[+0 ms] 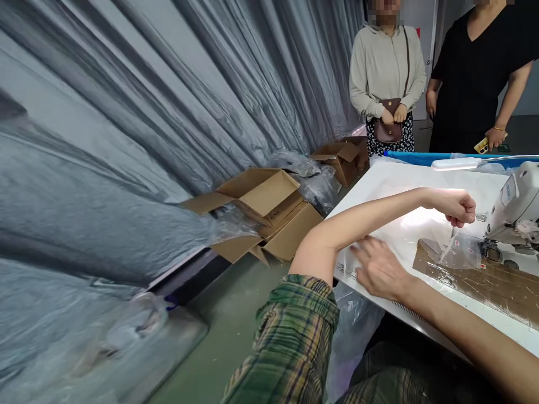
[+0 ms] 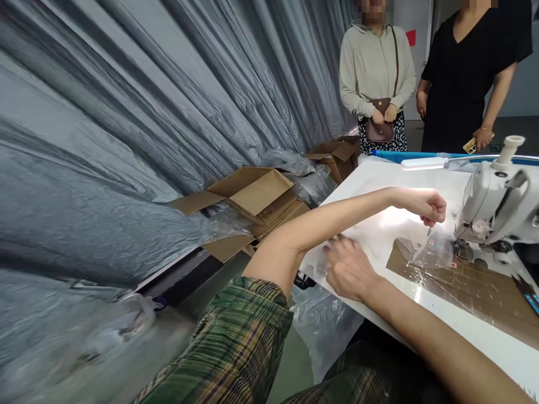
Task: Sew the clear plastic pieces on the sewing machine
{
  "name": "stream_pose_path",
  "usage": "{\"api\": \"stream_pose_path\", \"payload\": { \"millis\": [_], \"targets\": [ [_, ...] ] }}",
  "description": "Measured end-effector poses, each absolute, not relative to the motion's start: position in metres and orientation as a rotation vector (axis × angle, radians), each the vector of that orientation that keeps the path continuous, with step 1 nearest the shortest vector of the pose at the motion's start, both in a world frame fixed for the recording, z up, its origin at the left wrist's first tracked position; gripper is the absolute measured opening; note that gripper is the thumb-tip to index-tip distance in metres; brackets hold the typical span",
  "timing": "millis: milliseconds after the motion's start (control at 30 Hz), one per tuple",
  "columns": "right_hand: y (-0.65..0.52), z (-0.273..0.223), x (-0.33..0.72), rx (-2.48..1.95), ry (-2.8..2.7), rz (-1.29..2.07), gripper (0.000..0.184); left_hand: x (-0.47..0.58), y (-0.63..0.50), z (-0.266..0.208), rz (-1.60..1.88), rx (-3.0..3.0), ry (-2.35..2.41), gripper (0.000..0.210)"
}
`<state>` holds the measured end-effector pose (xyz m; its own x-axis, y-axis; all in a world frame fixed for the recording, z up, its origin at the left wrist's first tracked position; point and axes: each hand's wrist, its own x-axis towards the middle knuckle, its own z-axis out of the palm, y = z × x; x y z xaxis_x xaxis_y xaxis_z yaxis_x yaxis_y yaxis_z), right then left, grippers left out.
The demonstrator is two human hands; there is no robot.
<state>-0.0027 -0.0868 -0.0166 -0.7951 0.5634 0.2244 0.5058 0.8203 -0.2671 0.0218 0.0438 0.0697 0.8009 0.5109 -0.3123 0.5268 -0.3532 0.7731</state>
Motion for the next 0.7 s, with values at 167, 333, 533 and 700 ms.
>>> {"api": "stream_pose_path", "payload": {
  "millis": [167,333,533,700],
  "targets": [
    [-0.081,-0.022,-0.039,-0.903,-2.809,0.319,0.041,0.02,0.047,0.068,-0.026,1.992,0.752,0.017],
    [-0.056,-0.02,-0.05,-1.399,-2.709,0.296,0.036,0.008,0.039,0.074,-0.103,2.159,0.844,0.009],
    [-0.076,-0.018,-0.005,-1.349,-2.664,0.242,0.046,-0.004,0.012,0.061,-0.222,2.479,0.976,0.046],
    [-0.122,-0.027,0.092,-1.087,-2.53,0.118,0.036,0.0,-0.009,0.044,-0.235,2.496,1.028,0.026]
  ]
}}
